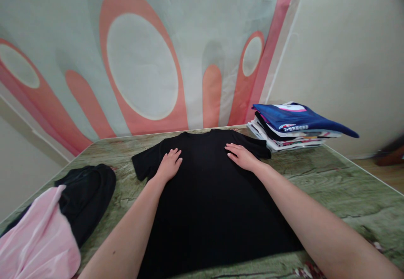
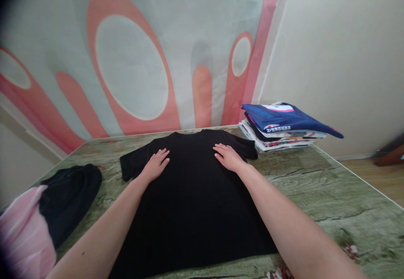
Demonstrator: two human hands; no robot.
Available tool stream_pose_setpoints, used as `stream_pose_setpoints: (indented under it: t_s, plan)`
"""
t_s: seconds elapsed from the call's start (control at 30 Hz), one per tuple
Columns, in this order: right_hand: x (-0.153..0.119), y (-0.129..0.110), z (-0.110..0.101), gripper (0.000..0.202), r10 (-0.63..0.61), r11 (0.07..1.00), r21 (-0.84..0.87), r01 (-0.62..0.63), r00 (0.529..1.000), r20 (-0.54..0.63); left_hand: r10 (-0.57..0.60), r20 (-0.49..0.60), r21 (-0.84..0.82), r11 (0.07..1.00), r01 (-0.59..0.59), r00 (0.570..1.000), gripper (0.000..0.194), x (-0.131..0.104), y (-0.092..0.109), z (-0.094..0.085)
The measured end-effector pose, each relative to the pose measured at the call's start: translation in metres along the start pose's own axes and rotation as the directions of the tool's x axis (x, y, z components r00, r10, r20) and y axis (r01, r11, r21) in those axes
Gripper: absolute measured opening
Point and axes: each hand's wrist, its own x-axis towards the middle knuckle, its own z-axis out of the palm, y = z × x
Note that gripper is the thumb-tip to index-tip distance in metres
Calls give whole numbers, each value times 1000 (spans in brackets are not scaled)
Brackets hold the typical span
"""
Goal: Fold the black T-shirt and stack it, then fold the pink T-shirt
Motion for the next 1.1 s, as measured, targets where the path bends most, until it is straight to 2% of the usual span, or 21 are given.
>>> stream_pose_setpoints:
  t_s: [0.27, 1.1]
  plan:
    - [0, 1, 1, 40, -7, 1000, 10, 7, 1000, -9, 19, 12, 15, 1000, -19, 1000, 48, 3, -6, 5]
    - [1, 3, 3, 40, -7, 1000, 5, 7, 1000, -7, 14, 9, 12, 1000, -14, 1000, 48, 3, -5, 4]
